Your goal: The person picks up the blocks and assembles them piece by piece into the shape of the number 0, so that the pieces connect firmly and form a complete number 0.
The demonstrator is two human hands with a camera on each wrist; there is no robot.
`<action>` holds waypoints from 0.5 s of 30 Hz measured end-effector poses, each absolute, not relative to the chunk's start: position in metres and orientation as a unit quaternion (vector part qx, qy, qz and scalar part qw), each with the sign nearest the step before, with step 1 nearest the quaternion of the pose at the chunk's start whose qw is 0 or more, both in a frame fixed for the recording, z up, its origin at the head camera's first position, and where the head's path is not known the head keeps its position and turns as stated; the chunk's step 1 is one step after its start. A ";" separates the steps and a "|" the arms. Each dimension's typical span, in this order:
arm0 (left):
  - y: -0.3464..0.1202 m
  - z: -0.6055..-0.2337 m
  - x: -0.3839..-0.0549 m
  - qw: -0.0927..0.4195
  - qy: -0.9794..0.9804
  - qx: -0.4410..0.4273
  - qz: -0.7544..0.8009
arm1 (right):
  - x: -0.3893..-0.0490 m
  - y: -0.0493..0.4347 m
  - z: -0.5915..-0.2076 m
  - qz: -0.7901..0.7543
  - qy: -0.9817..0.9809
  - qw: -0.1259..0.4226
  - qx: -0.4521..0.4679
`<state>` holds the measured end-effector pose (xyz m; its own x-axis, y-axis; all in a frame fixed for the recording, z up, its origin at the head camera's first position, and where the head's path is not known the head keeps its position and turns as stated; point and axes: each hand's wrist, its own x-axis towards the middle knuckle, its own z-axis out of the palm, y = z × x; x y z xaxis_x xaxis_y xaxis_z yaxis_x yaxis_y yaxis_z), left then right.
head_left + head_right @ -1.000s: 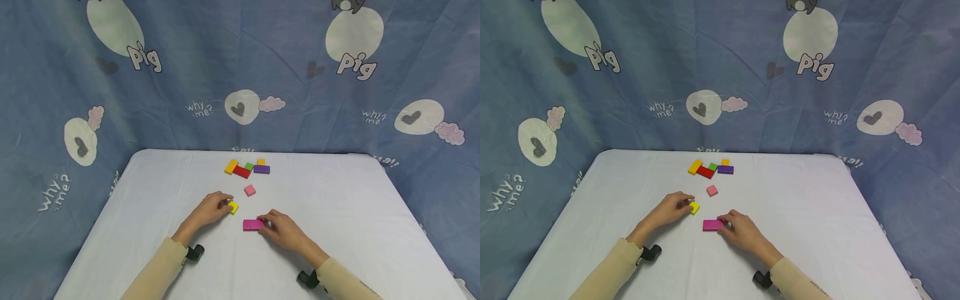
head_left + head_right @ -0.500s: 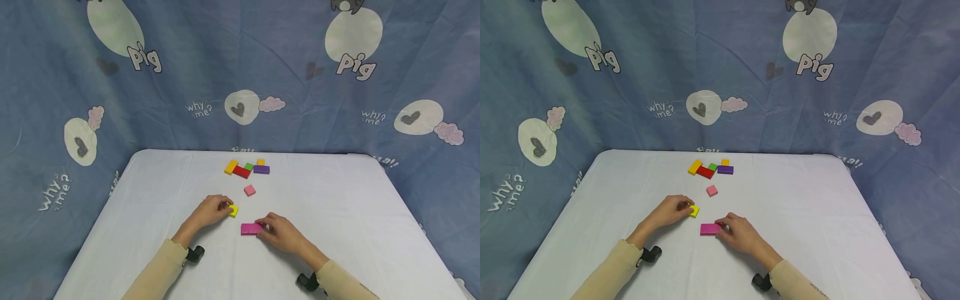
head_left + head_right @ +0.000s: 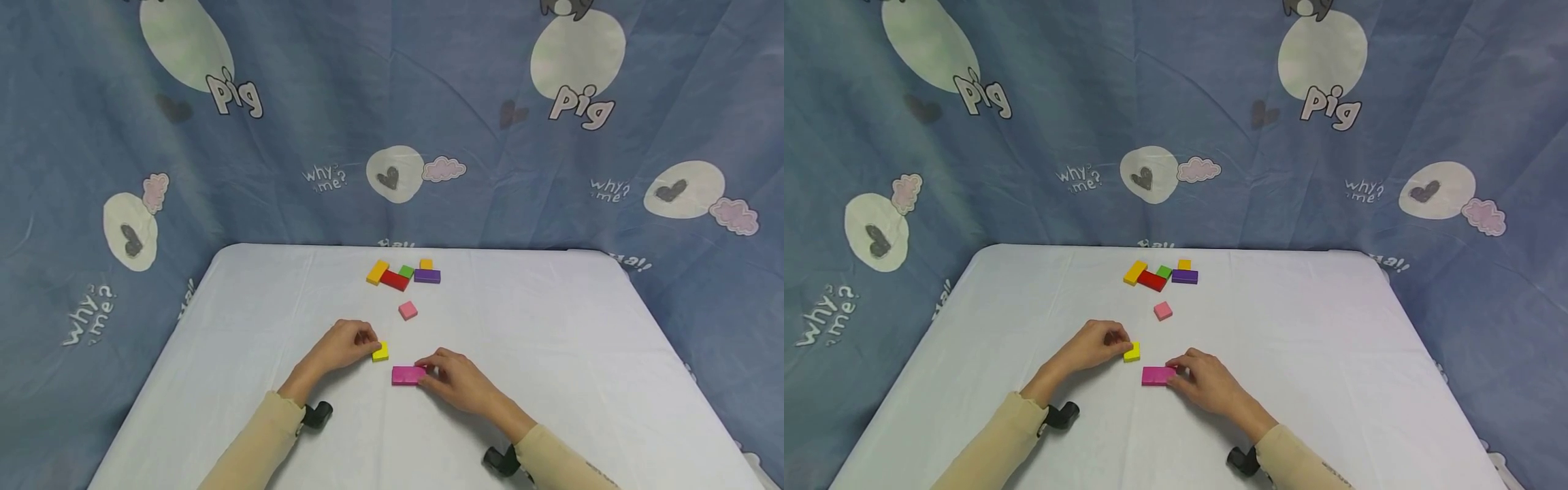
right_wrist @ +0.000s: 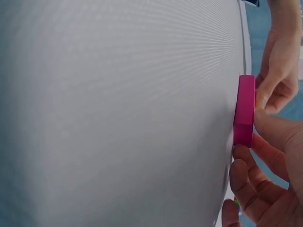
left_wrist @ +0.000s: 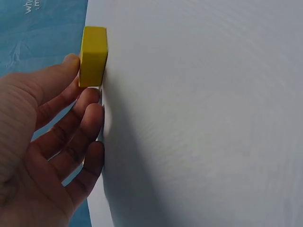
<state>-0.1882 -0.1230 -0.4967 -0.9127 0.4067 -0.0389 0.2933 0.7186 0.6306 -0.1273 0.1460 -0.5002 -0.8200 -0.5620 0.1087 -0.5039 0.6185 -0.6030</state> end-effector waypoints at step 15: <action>-0.124 -0.493 -0.184 0.112 0.909 0.213 0.340 | -0.126 0.145 -0.501 -0.334 0.891 0.046 -0.304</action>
<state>-0.1840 -0.1242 -0.4934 -0.8841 0.4637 -0.0579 0.3116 0.6774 0.6664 -0.1262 0.1452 -0.5014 -0.8106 -0.5728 0.1220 -0.5119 0.5918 -0.6227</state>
